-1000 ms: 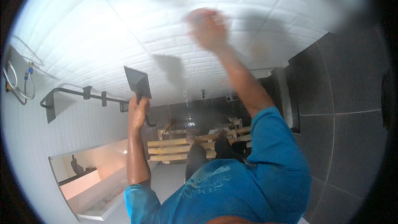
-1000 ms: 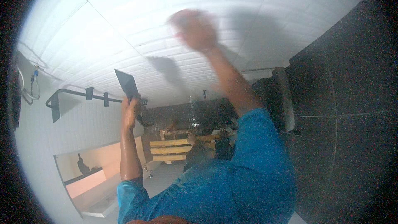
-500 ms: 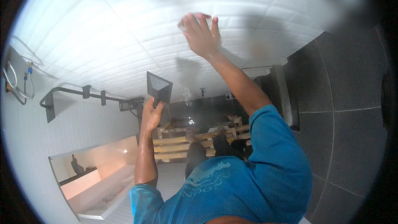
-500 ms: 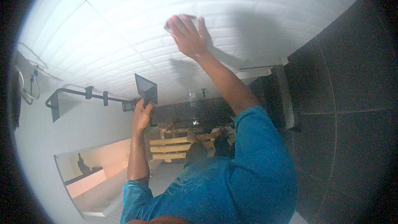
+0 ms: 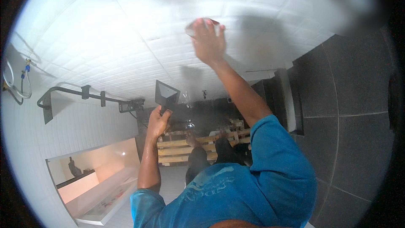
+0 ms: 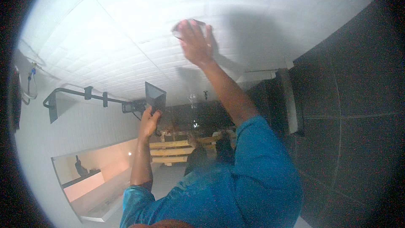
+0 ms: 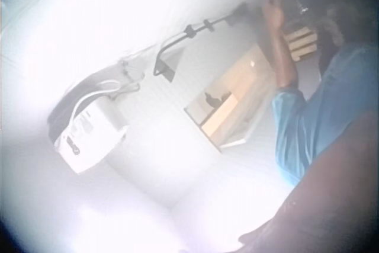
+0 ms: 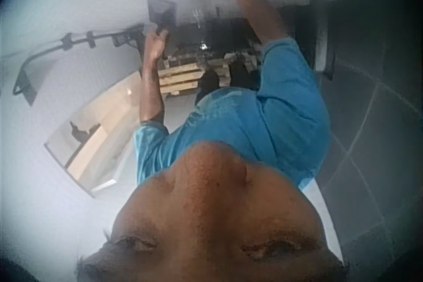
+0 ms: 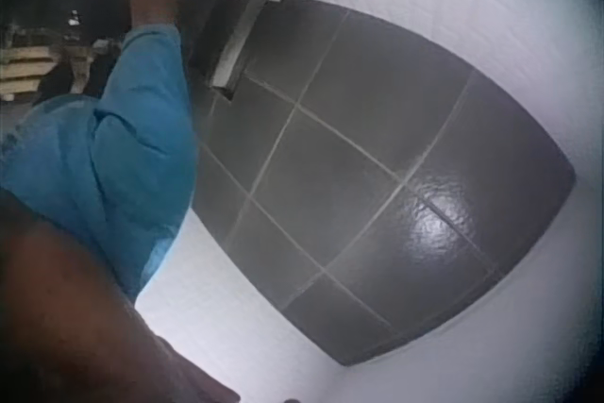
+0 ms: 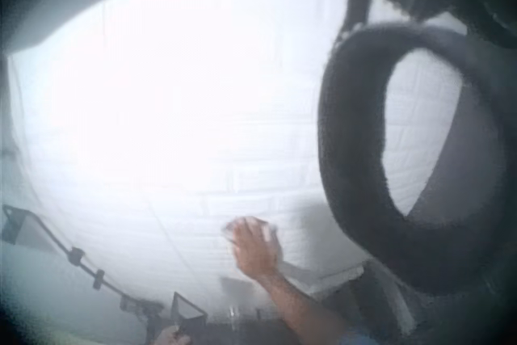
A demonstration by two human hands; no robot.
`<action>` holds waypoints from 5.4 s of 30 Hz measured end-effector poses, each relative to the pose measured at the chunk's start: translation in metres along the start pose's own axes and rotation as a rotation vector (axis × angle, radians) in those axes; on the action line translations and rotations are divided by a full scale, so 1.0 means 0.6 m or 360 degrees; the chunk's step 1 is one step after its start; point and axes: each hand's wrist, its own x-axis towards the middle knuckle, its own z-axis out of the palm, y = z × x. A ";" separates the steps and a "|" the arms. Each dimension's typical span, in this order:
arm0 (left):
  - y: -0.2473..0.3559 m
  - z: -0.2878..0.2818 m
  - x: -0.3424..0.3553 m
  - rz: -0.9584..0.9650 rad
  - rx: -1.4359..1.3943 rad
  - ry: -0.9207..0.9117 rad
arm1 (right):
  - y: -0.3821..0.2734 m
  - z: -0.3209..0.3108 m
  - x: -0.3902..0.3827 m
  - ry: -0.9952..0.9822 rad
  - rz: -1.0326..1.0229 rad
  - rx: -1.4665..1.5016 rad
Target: The person applies grout to the joints between white wall tiles using a grout float, then wipes the surface with a sponge. The person works on a vertical tiled wall in a bathroom, smoothing the grout and cleaning excess material.
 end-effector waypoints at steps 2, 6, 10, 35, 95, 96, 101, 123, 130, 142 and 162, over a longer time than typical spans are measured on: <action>0.001 -0.014 -0.005 -0.0004 -0.0075 -0.0125 | 0.054 0.005 0.016 0.0433 0.0242 0.0030; 0.040 -0.058 -0.012 -0.0021 -0.0021 0.0064 | 0.130 -0.045 0.151 0.0982 0.1366 0.0297; 0.106 -0.120 0.008 0.0012 -0.0043 0.0250 | -0.020 -0.025 0.245 0.0946 0.0838 0.0086; 0.339 -0.444 0.143 0.0650 -0.0487 0.0807 | -0.403 0.059 0.239 0.0299 -0.1311 0.0880; 0.343 -0.418 0.143 0.0865 0.0294 0.0611 | -0.331 0.003 0.307 -0.0001 -0.0321 0.0728; 0.339 -0.418 0.144 0.0818 0.0280 0.0624 | -0.367 0.022 0.279 -0.0182 -0.0502 0.0962; 0.337 -0.376 0.150 0.0819 0.0372 0.0548 | -0.432 0.104 0.165 -0.0067 -0.1186 0.0430; 0.411 -0.220 0.203 0.0781 0.0443 0.0469 | 0.016 0.071 0.035 0.0769 0.0639 0.0513; 0.393 -0.209 0.178 0.0689 0.0439 0.0486 | -0.234 0.078 0.085 0.0090 -0.0441 0.0610; 0.366 -0.231 0.181 0.0782 0.0353 0.0362 | -0.067 0.028 0.126 0.0166 -0.1141 0.0563; 0.406 -0.105 0.197 0.0750 0.0467 -0.0131 | 0.135 0.097 -0.020 0.0895 0.1253 0.0257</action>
